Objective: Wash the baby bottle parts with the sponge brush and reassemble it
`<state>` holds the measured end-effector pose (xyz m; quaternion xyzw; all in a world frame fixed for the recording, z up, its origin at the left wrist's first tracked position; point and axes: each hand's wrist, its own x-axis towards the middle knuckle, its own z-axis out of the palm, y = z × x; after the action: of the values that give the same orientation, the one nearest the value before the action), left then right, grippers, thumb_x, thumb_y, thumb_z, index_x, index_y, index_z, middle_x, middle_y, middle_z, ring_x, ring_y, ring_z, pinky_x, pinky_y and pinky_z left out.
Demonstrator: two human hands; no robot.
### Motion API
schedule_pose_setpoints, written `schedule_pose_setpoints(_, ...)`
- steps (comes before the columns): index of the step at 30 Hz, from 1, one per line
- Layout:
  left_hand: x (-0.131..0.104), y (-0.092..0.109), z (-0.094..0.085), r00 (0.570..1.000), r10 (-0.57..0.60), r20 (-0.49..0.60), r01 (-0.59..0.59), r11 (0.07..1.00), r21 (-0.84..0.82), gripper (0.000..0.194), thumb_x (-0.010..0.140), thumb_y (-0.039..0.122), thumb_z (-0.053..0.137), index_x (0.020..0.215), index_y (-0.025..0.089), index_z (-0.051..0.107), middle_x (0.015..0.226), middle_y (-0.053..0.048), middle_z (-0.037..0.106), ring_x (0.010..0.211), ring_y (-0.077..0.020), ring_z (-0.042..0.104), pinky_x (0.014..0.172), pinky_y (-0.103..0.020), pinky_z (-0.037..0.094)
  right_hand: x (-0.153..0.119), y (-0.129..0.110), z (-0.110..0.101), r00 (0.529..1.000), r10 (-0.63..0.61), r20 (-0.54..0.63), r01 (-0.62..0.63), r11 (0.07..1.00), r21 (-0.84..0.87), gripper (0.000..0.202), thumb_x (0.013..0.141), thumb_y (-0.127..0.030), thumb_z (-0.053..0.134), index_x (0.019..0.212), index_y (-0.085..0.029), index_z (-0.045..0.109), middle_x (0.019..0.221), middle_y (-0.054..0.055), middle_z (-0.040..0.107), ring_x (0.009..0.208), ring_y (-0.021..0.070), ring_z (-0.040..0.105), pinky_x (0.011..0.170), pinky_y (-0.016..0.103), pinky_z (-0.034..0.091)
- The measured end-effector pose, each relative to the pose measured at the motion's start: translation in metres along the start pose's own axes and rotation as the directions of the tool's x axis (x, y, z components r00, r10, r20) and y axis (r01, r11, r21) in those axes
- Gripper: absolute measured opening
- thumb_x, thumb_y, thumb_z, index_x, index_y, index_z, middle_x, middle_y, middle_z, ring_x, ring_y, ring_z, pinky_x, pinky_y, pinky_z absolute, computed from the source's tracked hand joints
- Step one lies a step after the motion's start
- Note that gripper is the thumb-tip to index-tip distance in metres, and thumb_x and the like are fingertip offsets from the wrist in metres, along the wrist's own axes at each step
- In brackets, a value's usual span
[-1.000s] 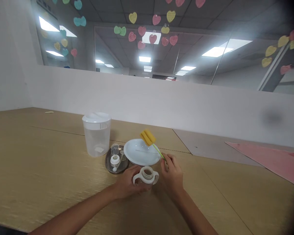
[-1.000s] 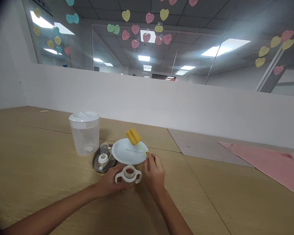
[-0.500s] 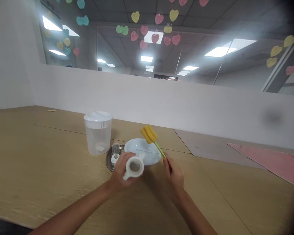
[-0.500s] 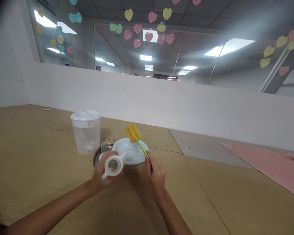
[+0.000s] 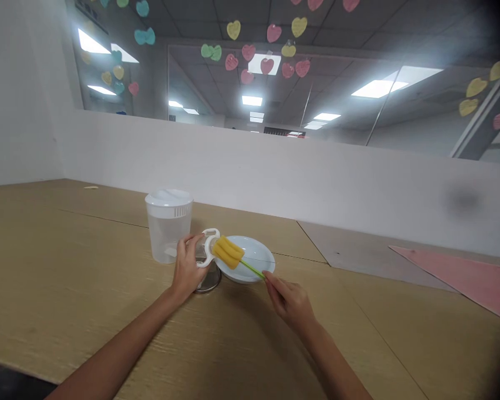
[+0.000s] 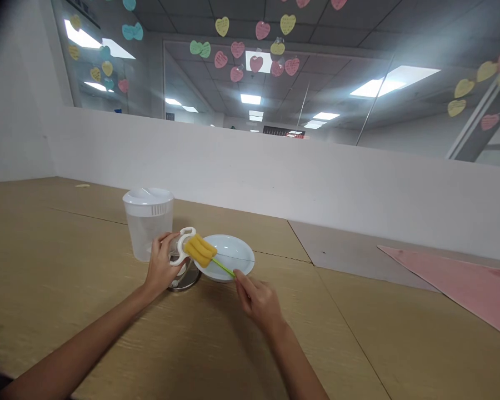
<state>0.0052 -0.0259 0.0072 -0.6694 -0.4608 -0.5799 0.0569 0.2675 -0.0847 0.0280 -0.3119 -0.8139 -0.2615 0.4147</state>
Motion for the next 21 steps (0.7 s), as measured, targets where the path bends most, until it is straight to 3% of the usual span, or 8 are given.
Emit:
schedule_pose_setpoints(6,-0.002,-0.008,0.0,0.986,0.157,0.058,-0.16,0.985,0.062,0.046,0.077,0.013,0.053,0.122,0.017,0.045,0.118,-0.013,0.038,0.115,-0.0261,0.041,0.099,-0.044,0.038,0.005,0.003,-0.01,0.986,-0.162,0.05,0.168,0.969,-0.183,0.02,0.089,-0.014,0.047,0.1,-0.011,0.063,0.049,-0.004,0.052,0.042,0.0057,0.042,0.045,0.022,0.03)
schedule_pose_setpoints(11,-0.009,0.005,0.001,0.969,0.245,0.032,-0.246,0.969,0.029,0.04,0.078,0.012,0.051,0.118,0.017,0.046,0.118,-0.013,0.038,0.116,-0.0264,0.041,0.099,-0.046,0.038,0.008,-0.01,-0.009,0.98,-0.189,0.063,0.198,0.962,-0.186,0.019,0.089,-0.014,0.046,0.099,-0.011,0.062,0.051,-0.003,0.052,0.044,0.0065,0.042,0.044,0.023,0.029)
schedule_pose_setpoints(15,-0.013,0.02,0.0,0.924,0.372,0.085,-0.373,0.928,-0.01,0.041,0.078,0.013,0.052,0.118,0.017,0.046,0.117,-0.014,0.039,0.117,-0.0269,0.041,0.097,-0.044,0.04,0.011,-0.02,-0.003,0.972,-0.228,0.056,0.235,0.953,-0.19,0.02,0.089,-0.014,0.045,0.101,-0.009,0.061,0.051,-0.003,0.052,0.043,0.0071,0.041,0.043,0.023,0.028)
schedule_pose_setpoints(18,-0.009,0.024,-0.001,0.924,0.376,0.072,-0.38,0.924,0.042,0.042,0.078,0.012,0.052,0.119,0.017,0.046,0.118,-0.014,0.039,0.116,-0.0265,0.041,0.097,-0.043,0.04,0.009,-0.016,-0.001,0.975,-0.221,0.015,0.219,0.956,-0.195,0.019,0.089,-0.013,0.047,0.101,-0.009,0.06,0.05,-0.003,0.051,0.043,0.0072,0.041,0.045,0.023,0.028)
schedule_pose_setpoints(21,-0.002,0.02,-0.001,0.939,0.342,0.041,-0.344,0.926,0.156,0.04,0.077,0.01,0.051,0.117,0.015,0.049,0.117,-0.015,0.042,0.114,-0.0269,0.043,0.094,-0.042,0.04,0.004,0.001,-0.003,0.987,-0.158,-0.014,0.152,0.97,-0.19,0.014,0.088,-0.016,0.048,0.087,-0.013,0.061,0.049,-0.003,0.051,0.044,0.0072,0.042,0.048,0.023,0.028)
